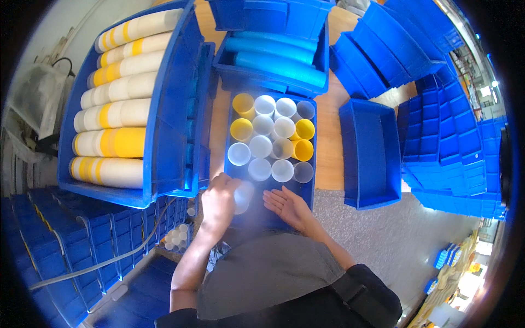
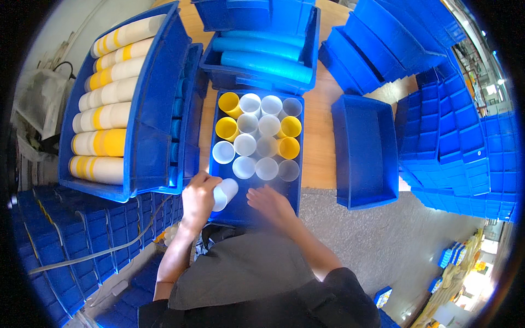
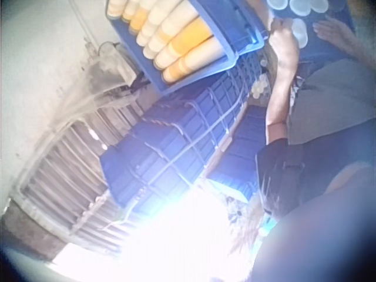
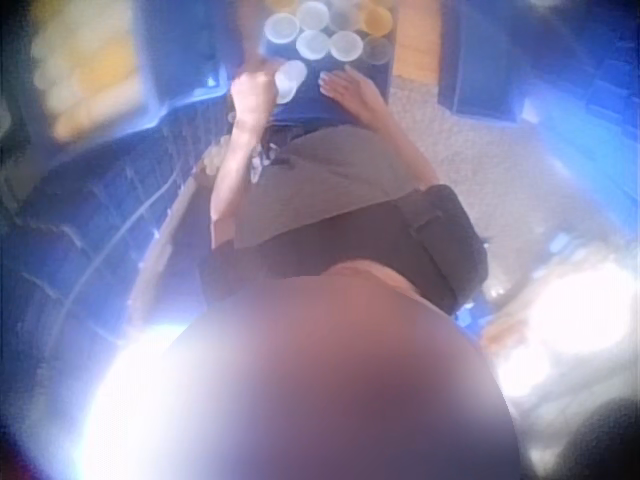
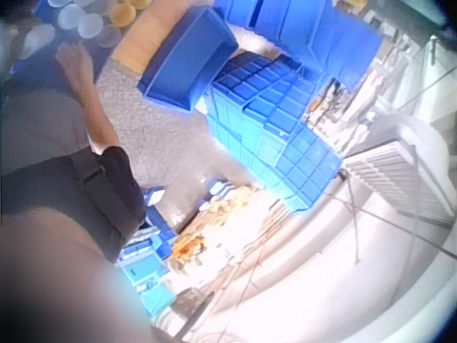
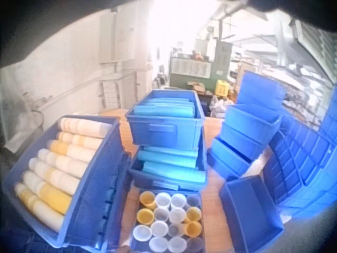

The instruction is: The person repeatedly picks up stacks of white and yellow plastic cups from a blue bin, separates them, and places individual cups into a second blue bin. The person continues this process, filling the second bin with cups.

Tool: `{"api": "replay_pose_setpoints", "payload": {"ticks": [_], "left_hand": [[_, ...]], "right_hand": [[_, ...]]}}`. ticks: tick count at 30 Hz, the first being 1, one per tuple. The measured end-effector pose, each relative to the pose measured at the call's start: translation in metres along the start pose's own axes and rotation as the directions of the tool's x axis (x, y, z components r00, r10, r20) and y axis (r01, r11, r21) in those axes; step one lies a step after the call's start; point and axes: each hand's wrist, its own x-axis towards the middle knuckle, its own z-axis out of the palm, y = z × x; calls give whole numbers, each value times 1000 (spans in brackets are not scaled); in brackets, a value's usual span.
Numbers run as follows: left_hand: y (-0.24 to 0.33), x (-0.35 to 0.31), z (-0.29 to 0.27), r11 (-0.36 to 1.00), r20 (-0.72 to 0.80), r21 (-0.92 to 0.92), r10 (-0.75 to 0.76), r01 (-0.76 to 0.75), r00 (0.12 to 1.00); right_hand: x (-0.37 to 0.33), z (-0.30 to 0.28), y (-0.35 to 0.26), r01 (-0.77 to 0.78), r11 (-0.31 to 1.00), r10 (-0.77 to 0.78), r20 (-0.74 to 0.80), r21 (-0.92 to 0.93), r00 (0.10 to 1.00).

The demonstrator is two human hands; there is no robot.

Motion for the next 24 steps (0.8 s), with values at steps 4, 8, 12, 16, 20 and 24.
{"api": "replay_pose_setpoints", "payload": {"ticks": [4, 8, 12, 16, 20, 24], "left_hand": [[-24, 23, 42, 962, 100, 273, -30, 2, 995], [-32, 18, 43, 997, -109, 15, -79, 81, 991], [-25, -9, 0, 981, -242, -189, -91, 45, 966], [-36, -45, -32, 926, -106, -366, -141, 93, 984], [-54, -85, -45, 845, -55, -484, -289, 227, 956], [-76, -110, -63, 667, 162, -597, -444, 445, 881]], "right_hand": [[-17, 29, -19, -56, 967, 92, 134, -250, 987], [-19, 132, -64, 467, 738, -258, 437, -487, 862], [20, 297, -105, 946, -56, -459, 850, -318, 259], [116, 449, -125, 240, -960, -182, 975, -148, -127], [193, 507, -142, 9, -892, -405, 807, -452, 430], [199, 516, -142, 135, -819, -413, 736, -558, 537]]}}
